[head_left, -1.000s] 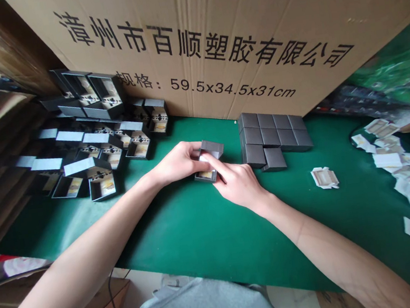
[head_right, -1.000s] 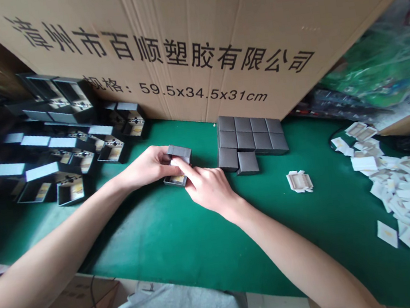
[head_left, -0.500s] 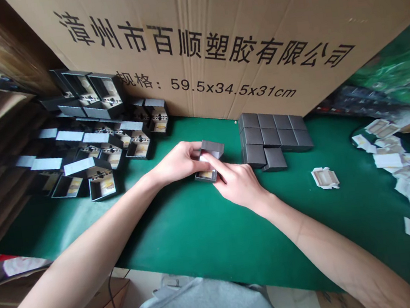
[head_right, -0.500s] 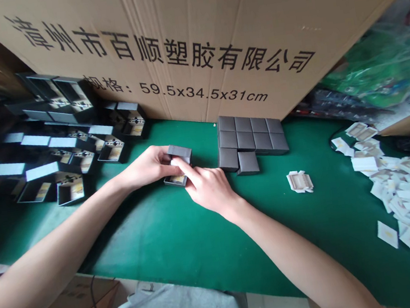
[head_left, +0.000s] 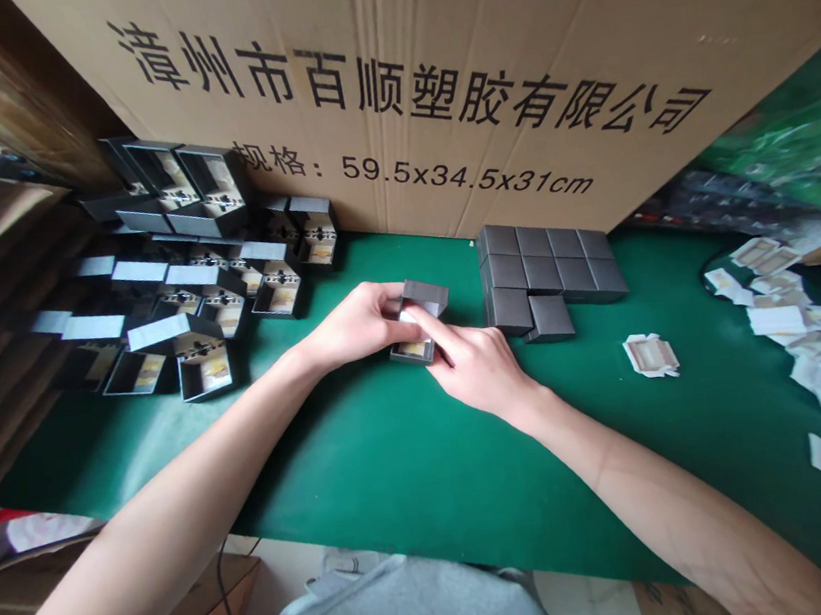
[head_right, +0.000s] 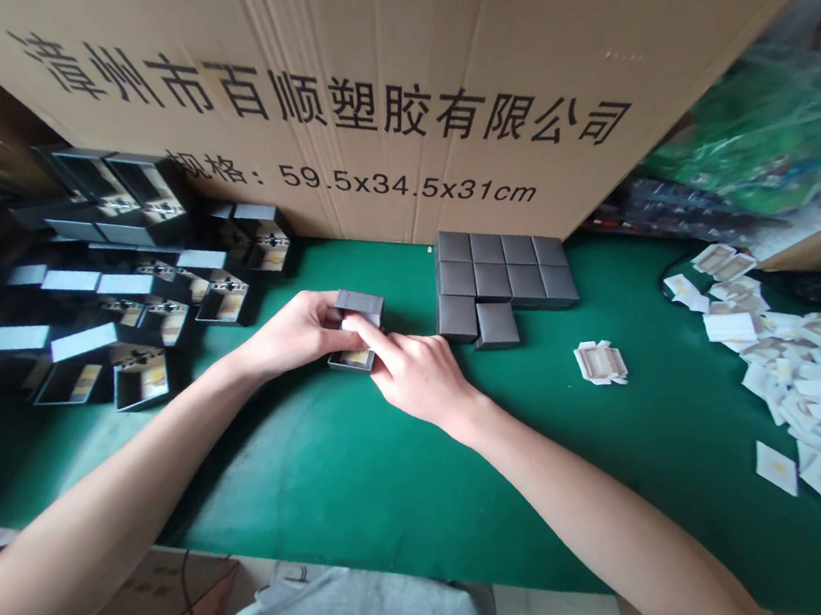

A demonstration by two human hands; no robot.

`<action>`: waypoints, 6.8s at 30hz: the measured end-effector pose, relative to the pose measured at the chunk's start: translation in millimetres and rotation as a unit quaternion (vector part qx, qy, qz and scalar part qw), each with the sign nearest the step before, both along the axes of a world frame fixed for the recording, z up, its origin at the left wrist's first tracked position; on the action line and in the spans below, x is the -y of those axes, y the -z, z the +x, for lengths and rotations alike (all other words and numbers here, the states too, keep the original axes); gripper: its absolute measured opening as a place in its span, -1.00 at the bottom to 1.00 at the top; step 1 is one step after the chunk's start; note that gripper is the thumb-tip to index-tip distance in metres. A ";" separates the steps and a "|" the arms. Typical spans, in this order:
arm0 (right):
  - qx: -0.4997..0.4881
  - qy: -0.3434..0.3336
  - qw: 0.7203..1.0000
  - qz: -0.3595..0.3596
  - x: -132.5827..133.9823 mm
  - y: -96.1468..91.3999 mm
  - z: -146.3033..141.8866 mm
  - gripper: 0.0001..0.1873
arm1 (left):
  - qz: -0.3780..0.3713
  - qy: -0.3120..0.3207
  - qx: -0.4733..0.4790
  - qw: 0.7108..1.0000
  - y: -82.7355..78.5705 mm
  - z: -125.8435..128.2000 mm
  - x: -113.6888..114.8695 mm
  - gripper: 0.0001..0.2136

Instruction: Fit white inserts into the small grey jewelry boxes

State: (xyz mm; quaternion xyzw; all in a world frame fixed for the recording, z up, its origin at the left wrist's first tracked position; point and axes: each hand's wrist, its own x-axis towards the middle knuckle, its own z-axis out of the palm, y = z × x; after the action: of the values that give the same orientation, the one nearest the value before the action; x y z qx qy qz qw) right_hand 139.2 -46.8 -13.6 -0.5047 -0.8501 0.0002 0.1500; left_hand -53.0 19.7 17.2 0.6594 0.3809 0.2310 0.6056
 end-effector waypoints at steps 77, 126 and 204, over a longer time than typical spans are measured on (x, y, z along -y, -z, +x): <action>-0.009 -0.019 1.000 0.010 0.5 2.0 0.2 -0.39 | -0.001 -0.002 0.000 1.000 3.7 -0.7 -1.0 -0.83; -0.161 -0.114 0.980 0.014 56.4 -8.4 13.5 -0.45 | -0.023 -0.027 0.027 0.999 -2.5 -0.4 0.0 -0.69; -0.327 -0.005 0.934 0.142 39.2 -9.2 20.8 -0.60 | -0.108 0.054 0.114 0.986 -3.5 -1.6 5.3 -0.58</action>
State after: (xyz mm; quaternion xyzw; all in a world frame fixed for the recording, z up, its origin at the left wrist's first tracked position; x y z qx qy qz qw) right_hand 160.0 -86.1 -4.4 -0.4455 -0.7479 0.0454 0.4900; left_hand -54.6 14.5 20.7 0.5788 0.2958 0.2294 0.7245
